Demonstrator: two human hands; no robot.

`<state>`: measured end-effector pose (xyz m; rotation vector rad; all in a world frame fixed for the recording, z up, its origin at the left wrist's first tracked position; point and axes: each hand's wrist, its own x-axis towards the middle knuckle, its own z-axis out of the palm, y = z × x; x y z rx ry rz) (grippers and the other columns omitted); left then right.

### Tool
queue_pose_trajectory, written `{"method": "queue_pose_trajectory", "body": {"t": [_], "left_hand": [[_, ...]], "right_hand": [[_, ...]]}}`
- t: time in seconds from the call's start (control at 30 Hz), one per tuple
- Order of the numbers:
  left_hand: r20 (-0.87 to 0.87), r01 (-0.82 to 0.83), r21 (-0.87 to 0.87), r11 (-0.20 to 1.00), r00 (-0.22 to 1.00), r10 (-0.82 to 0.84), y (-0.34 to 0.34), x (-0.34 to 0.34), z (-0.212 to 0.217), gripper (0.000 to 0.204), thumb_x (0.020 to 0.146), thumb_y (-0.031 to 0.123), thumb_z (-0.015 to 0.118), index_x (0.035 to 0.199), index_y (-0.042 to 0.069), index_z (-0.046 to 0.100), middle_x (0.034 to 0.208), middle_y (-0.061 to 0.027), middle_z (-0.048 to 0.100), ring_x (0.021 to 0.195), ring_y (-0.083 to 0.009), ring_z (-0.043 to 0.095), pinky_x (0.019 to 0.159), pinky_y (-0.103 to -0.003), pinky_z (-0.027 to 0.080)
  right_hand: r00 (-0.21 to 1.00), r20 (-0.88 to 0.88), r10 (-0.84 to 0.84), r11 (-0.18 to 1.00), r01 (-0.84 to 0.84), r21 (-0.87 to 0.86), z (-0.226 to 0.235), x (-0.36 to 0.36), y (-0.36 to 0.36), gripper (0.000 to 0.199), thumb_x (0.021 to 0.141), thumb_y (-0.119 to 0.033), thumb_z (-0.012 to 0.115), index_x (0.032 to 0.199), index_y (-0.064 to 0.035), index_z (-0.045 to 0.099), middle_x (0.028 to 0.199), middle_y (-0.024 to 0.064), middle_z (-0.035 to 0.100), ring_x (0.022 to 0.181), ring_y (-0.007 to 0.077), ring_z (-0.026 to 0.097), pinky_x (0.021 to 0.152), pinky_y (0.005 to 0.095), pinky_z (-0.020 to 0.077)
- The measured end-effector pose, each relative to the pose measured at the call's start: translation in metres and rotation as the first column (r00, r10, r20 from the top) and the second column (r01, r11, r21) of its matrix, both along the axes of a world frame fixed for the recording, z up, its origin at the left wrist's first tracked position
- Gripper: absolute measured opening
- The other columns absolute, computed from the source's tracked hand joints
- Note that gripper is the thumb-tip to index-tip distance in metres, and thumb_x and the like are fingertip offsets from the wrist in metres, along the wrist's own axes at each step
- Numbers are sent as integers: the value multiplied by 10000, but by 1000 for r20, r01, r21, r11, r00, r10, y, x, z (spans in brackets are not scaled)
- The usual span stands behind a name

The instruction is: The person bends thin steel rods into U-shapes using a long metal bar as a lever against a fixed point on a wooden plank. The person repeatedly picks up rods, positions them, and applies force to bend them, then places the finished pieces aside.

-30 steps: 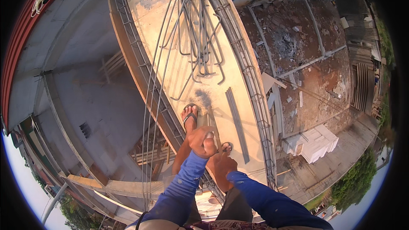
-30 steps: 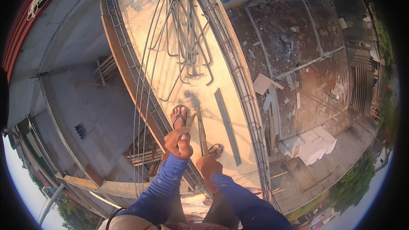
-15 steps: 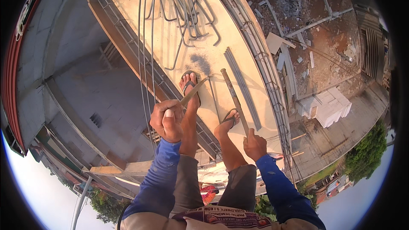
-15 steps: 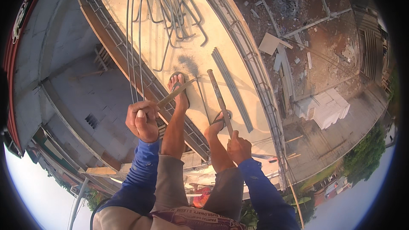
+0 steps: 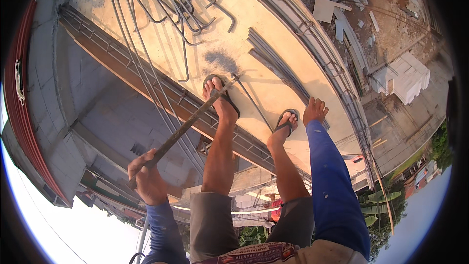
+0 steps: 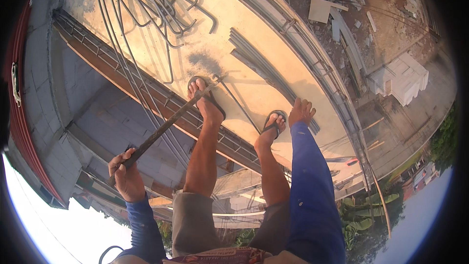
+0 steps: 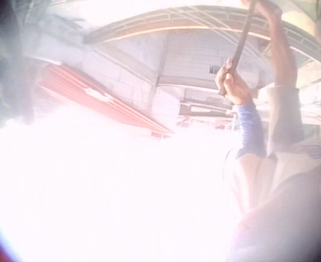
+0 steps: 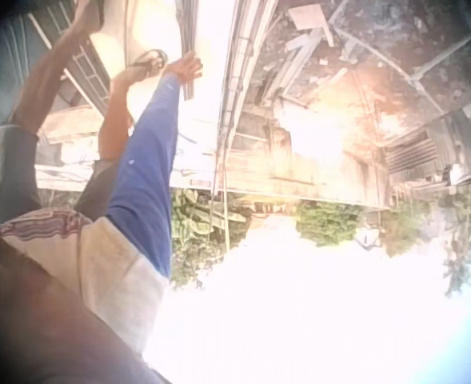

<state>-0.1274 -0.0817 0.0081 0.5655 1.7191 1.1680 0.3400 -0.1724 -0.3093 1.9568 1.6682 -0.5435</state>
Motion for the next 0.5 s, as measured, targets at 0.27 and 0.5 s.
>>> {"method": "queue_pose_trajectory", "body": {"t": [0.27, 0.5], "left_hand": [[-183, 59, 39, 998, 982, -51, 31, 28, 14, 258, 904, 247, 640, 973, 5, 581, 822, -169, 661, 969, -370, 652, 1022, -585, 432], [-260, 297, -5, 955, 922, -288, 22, 19, 18, 163, 890, 168, 612, 907, 6, 600, 671, -111, 629, 805, -323, 677, 941, -583, 494]], "right_hand": [[888, -306, -343, 836, 141, -530, -48, -180, -10, 302, 929, -252, 600, 1166, -69, 562, 1173, 155, 609, 1119, 364, 593, 922, 512, 484], [765, -492, -415, 904, 284, -320, -77, -195, -39, 196, 989, -250, 528, 1061, -67, 527, 965, 196, 642, 935, 403, 636, 779, 511, 499]]}}
